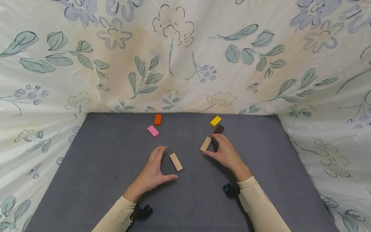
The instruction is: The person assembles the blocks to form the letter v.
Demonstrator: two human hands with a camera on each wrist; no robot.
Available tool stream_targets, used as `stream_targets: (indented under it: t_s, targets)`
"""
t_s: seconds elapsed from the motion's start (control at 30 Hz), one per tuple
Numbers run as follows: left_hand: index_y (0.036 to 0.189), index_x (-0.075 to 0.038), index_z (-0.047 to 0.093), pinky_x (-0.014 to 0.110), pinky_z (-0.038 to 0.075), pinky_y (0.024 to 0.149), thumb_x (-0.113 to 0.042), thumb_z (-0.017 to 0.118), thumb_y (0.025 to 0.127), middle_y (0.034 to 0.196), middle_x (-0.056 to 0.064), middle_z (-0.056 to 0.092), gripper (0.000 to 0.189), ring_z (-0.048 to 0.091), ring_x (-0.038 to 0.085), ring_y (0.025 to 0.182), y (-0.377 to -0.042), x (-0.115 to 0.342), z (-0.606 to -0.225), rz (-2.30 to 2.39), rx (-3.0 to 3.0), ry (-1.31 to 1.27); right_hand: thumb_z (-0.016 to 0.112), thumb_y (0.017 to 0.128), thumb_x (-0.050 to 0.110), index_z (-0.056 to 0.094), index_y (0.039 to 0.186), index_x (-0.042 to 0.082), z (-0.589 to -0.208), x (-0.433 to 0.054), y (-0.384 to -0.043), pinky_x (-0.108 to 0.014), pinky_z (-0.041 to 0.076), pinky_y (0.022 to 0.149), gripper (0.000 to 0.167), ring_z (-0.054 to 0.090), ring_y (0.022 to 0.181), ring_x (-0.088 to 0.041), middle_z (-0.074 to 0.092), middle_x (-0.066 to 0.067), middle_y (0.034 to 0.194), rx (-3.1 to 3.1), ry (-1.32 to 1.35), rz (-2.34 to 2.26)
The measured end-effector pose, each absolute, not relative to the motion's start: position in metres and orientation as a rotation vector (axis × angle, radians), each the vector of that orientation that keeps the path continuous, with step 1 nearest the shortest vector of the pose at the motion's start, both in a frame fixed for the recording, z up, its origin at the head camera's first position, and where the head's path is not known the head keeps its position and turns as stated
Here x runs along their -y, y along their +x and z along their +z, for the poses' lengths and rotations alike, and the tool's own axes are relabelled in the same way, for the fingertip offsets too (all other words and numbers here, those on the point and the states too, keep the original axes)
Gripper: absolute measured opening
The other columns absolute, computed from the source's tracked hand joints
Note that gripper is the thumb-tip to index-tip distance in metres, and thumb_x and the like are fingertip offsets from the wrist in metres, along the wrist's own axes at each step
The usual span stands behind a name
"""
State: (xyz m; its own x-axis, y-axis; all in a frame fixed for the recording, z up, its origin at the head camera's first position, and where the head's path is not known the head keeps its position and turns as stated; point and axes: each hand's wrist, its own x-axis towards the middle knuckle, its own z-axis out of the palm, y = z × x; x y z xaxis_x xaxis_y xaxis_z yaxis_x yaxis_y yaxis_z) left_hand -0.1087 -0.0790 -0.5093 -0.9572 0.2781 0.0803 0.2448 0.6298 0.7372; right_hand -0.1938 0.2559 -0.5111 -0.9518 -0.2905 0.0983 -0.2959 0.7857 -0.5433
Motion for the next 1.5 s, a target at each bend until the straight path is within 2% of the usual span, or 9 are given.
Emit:
stream_targets:
  t_s: [0.43, 1.1, 1.5]
  targets:
    - [0.163, -0.005, 0.039, 0.056, 0.042, 0.118, -0.039, 0.100, 0.080, 0.165, 0.017, 0.036, 0.108, 0.040, 0.034, 0.150, -0.111, 0.076, -0.517, 1.262, -2.762, 0.424, 0.093, 0.088, 0.035, 0.055, 0.153, -0.003, -0.516, -0.253, -0.194, -0.063, 0.047, 0.109, 0.084, 0.059, 0.130, -0.041, 0.057, -0.023, 0.148, 2.941, 0.478, 0.927]
    - [0.153, -0.002, 0.050, 0.054, 0.045, 0.115, -0.031, 0.098, 0.084, 0.154, 0.018, 0.048, 0.089, 0.045, 0.036, 0.143, -0.114, 0.069, -0.527, 1.203, -2.818, 0.499, 0.092, 0.090, 0.034, 0.057, 0.153, -0.002, -0.520, -0.252, -0.194, -0.066, 0.042, 0.113, 0.080, 0.051, 0.139, -0.046, 0.054, -0.025, 0.151, 2.957, 0.468, 0.941]
    - [0.150, -0.001, 0.053, 0.052, 0.046, 0.115, -0.029, 0.096, 0.087, 0.151, 0.017, 0.051, 0.081, 0.047, 0.034, 0.140, -0.113, 0.067, -0.526, 1.173, -2.845, 0.493, 0.091, 0.091, 0.031, 0.060, 0.150, -0.002, -0.519, -0.251, -0.194, -0.067, 0.043, 0.112, 0.075, 0.052, 0.137, -0.048, 0.055, -0.027, 0.149, 2.959, 0.475, 0.930]
